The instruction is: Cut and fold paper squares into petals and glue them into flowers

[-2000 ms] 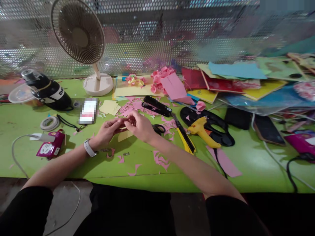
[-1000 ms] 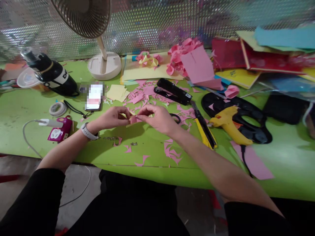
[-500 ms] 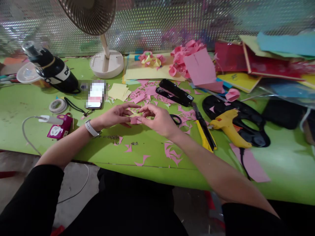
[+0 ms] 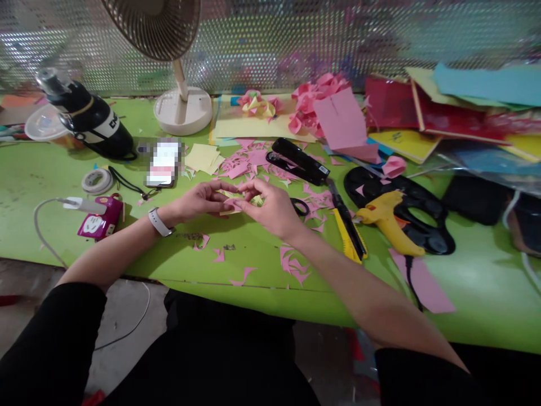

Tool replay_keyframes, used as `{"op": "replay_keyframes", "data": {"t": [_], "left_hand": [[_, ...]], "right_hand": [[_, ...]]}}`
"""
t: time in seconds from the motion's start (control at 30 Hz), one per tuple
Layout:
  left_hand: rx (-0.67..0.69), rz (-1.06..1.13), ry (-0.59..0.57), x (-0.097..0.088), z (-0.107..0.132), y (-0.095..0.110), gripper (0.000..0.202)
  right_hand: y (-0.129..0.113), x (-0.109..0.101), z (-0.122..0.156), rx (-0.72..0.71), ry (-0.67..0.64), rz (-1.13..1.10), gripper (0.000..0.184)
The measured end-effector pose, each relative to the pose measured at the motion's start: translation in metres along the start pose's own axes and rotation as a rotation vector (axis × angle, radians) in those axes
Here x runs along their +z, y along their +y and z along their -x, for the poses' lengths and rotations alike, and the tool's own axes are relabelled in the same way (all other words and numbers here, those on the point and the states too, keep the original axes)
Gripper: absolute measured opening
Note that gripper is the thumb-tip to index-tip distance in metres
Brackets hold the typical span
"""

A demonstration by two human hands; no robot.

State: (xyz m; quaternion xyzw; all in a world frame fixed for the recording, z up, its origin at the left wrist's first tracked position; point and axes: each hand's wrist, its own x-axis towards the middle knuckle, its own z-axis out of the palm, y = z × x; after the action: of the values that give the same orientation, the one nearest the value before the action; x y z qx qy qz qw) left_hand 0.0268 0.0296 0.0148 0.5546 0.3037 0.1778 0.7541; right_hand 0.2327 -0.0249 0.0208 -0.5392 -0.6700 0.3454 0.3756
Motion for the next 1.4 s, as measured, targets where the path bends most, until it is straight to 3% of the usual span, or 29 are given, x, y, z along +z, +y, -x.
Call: {"op": "replay_keyframes", "data": {"t": [0.17,0.37,0.6,0.9,1.4], "left_hand": [[0.023,-0.002,0.024,0.0,0.0,0.004,0.049],[0.038,-0.037,0.051,0.0,0.003,0.009,0.049],[-0.113,-0.108,0.068,0.001,0.004,0.01,0.027],[-0.096,-0.096,0.055,0.001,0.004,0.009,0.021],[-0.078,-0.062,0.097,0.004,0.004,0.01,0.022]], "right_hand": [[0.005,-0.006,-0.004,0.134,-0.087,-0.108,0.039],[0.011,-0.009,-0.005,0.151,-0.159,-0.167,0.035],[0.017,-0.008,-0.007,0.13,-0.074,-0.257,0.031],[0.014,-0.006,-0.005,0.157,-0.134,-0.321,0.038],[0.011,-0.007,-0.004,0.107,-0.149,-0.212,0.035]]}}
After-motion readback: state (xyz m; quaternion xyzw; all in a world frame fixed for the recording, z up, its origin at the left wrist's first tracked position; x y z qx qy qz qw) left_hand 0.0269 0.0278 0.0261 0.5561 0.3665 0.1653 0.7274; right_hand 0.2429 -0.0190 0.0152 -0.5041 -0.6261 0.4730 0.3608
